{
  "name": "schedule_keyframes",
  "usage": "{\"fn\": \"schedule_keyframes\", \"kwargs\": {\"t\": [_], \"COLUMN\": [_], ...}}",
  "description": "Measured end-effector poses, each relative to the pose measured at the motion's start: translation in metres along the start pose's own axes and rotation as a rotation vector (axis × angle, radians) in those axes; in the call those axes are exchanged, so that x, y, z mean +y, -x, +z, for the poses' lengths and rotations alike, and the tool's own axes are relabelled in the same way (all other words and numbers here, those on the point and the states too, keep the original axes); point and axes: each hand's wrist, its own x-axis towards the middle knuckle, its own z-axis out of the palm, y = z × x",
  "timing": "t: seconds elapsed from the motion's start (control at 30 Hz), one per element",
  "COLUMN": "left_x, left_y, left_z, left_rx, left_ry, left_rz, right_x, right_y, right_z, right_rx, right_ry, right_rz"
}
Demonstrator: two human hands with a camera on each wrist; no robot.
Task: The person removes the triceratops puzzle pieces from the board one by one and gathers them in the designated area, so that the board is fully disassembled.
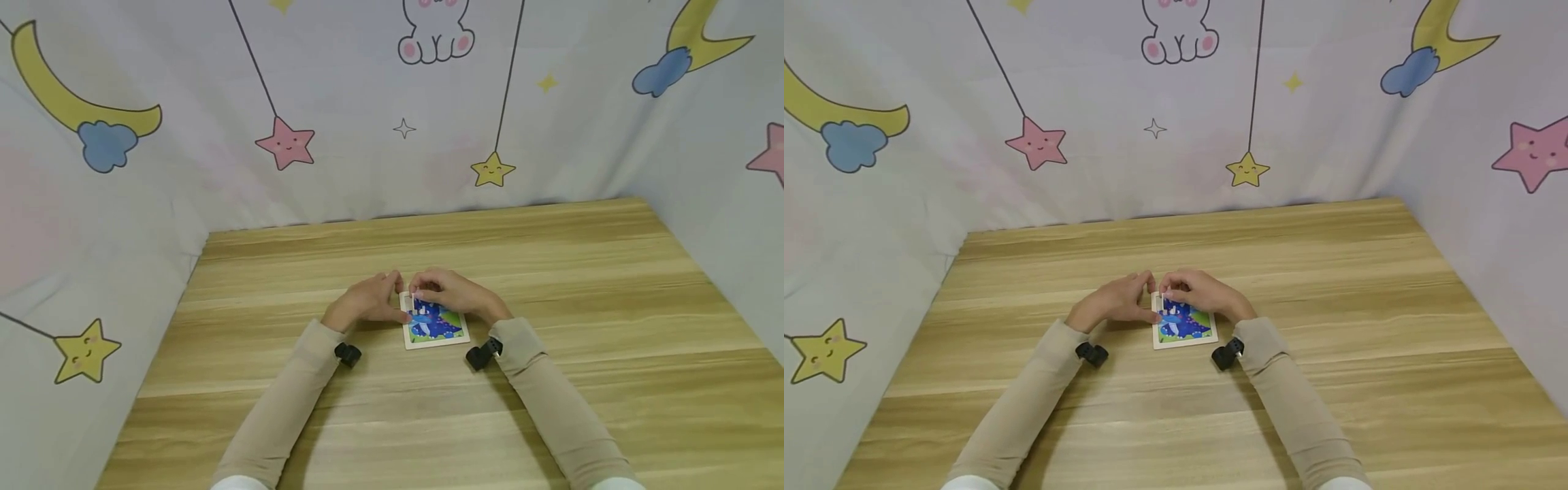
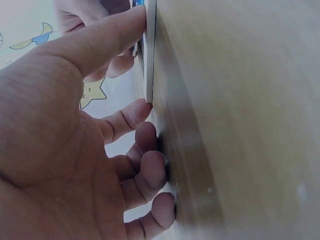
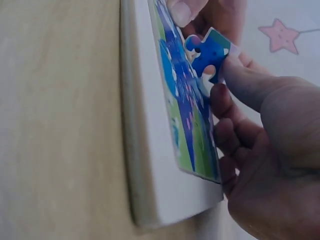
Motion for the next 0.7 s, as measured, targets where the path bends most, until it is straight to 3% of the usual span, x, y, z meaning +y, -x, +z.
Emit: {"fn": "schedule_keyframes", "kwargs": {"t": [0.37,0.7], "left_x": [-0.001,-0.002], "left_y": [-0.002,-0.001], "left_z": [0.003,0.001], "left_rx": [0.000,0.002], "left_ry": [-0.016,-0.006], "left_rz": [-0.021,0.013], "right_x": [-0.004,0.003], "right_y": [0.008,0.033], "right_z": [-0.017,-0.052], "right_rx": [-0.014,0.075], "right_ry": [-0.065,0.050], "right_rz": [0.040,0.172]}}
